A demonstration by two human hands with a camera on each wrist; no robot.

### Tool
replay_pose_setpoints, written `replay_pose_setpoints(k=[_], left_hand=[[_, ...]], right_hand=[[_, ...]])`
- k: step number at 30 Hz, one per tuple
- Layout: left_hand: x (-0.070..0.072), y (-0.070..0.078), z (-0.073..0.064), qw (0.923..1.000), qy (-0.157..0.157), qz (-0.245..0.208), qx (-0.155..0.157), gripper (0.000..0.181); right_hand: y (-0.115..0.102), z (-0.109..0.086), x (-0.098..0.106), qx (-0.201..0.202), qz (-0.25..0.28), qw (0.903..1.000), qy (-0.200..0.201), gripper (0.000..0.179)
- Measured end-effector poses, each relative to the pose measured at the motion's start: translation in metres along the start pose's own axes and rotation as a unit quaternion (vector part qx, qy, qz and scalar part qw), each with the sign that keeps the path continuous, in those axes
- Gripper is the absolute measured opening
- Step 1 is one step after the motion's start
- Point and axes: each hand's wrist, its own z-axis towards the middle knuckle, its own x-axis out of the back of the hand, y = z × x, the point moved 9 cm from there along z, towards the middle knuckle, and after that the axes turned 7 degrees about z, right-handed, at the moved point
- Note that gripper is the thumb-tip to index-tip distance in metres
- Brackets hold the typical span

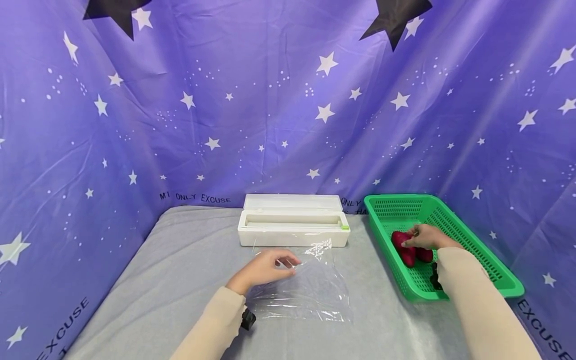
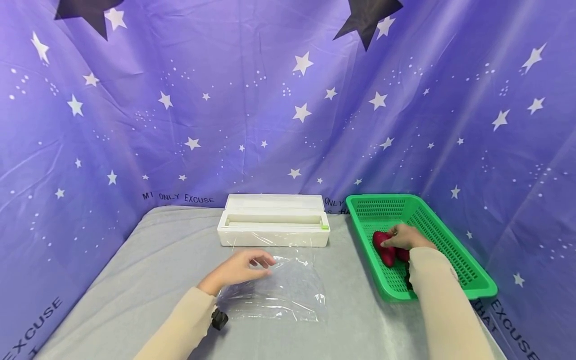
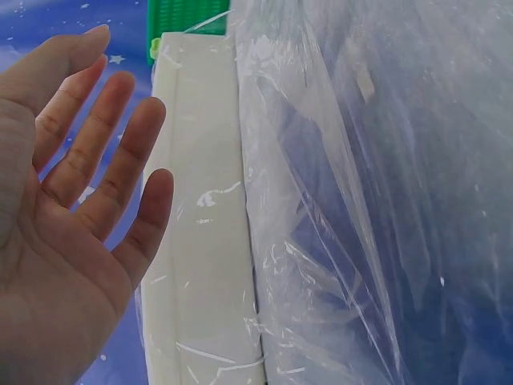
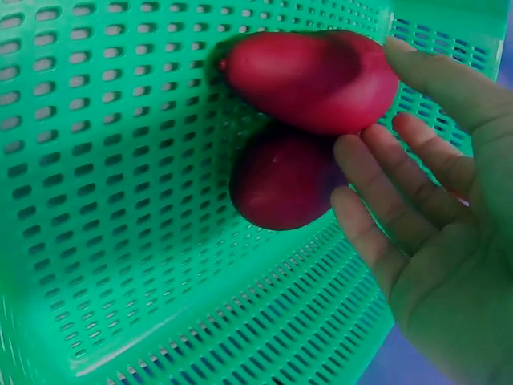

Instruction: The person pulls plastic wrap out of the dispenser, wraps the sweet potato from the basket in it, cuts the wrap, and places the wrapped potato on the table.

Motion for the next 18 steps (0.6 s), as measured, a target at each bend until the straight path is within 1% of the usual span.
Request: replay_pose_setpoints(k=[5, 10, 14, 17, 18], left_hand=[[-0.004, 0.000, 0.005, 0.9999, -0.003, 0.009, -0.007, 0.024], [-0.006, 0.003, 0.008, 0.9998, -0.006, 0.011, -0.014, 0.026], [-0.007, 0.005, 0.009, 0.9997, -0.005, 0.011, -0.019, 0.027], [-0.008, 0.005, 0.010, 0.9997, -0.008, 0.011, -0.022, 0.027], [-0.009, 0.004, 0.011, 0.9997, -0.009, 0.012, -0.021, 0.027]], right_hand=[[0.006, 0.002, -0.005, -0.034, 0.017, 0.9991, -0.017, 0.070], [0.008, 0.002, -0.014, -0.062, 0.013, 0.9974, -0.036, 0.075], [0.010, 0.002, -0.023, -0.080, 0.045, 0.9945, -0.051, 0.067], [0.010, 0.003, -0.027, -0.077, 0.064, 0.9933, -0.056, 0.061], [0.010, 0.003, -0.027, -0.077, 0.067, 0.9933, -0.055, 0.062]])
